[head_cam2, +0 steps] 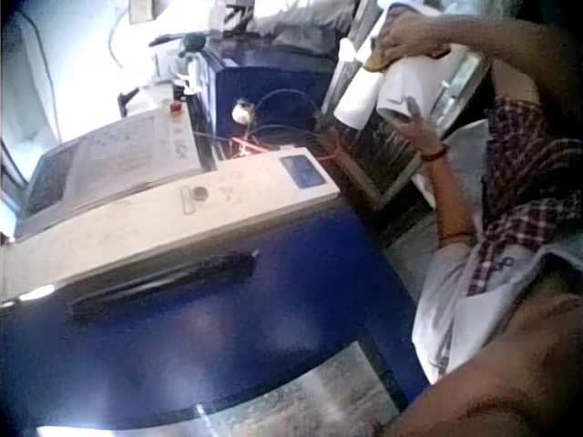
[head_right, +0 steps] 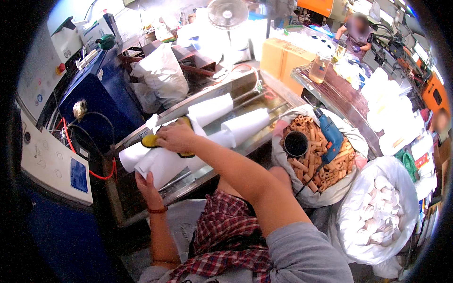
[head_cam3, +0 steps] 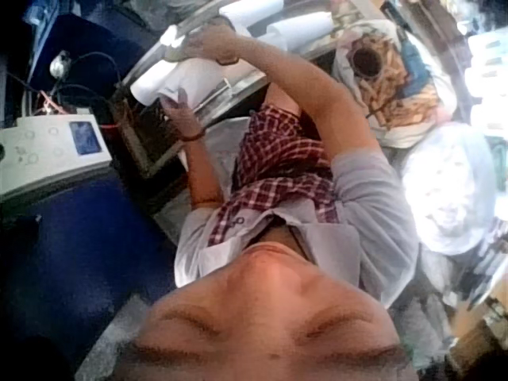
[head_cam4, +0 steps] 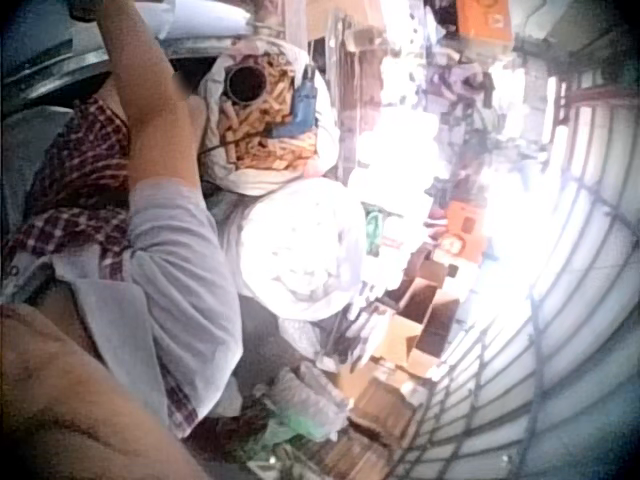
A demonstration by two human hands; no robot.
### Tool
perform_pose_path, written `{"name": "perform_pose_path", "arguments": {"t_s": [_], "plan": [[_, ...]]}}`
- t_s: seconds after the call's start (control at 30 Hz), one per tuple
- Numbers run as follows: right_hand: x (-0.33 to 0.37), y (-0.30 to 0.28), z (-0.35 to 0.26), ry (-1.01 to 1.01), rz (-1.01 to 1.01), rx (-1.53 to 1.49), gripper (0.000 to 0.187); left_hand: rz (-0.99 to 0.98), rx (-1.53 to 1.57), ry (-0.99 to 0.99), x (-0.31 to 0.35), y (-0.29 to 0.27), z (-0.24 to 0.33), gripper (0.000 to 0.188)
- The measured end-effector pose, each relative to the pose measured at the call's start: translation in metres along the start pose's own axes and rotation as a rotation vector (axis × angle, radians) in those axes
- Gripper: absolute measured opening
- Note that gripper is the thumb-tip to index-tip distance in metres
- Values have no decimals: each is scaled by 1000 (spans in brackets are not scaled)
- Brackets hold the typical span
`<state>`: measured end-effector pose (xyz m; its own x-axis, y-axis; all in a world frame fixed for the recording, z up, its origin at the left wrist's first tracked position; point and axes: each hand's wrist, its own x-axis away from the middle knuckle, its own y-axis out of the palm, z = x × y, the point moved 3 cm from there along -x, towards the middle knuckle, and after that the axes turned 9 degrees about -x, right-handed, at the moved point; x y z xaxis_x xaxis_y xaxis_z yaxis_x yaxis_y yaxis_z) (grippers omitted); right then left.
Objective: The person assembles white plastic cone-shaped components by inserting wooden handles using a hand drill and cleaning the surfaces with a yellow sponge.
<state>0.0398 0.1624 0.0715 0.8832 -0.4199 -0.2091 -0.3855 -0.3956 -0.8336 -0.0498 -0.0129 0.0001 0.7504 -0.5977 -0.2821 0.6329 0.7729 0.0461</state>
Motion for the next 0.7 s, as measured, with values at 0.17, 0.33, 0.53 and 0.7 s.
{"name": "perform_pose_path", "arguments": {"t_s": [0.17,0.33,0.53,0.7], "plan": [[-17,-11,5,132,-346,-108,48,-37,-129,125,3,5,7,42],[15,-18,48,298,32,7,45,132,-150,-28,-5,3,11,38],[68,16,-11,-159,571,124,37,122,350,-456,3,25,-2,44],[95,11,-7,-7,824,73,61,-35,627,-614,21,54,-4,46]]}}
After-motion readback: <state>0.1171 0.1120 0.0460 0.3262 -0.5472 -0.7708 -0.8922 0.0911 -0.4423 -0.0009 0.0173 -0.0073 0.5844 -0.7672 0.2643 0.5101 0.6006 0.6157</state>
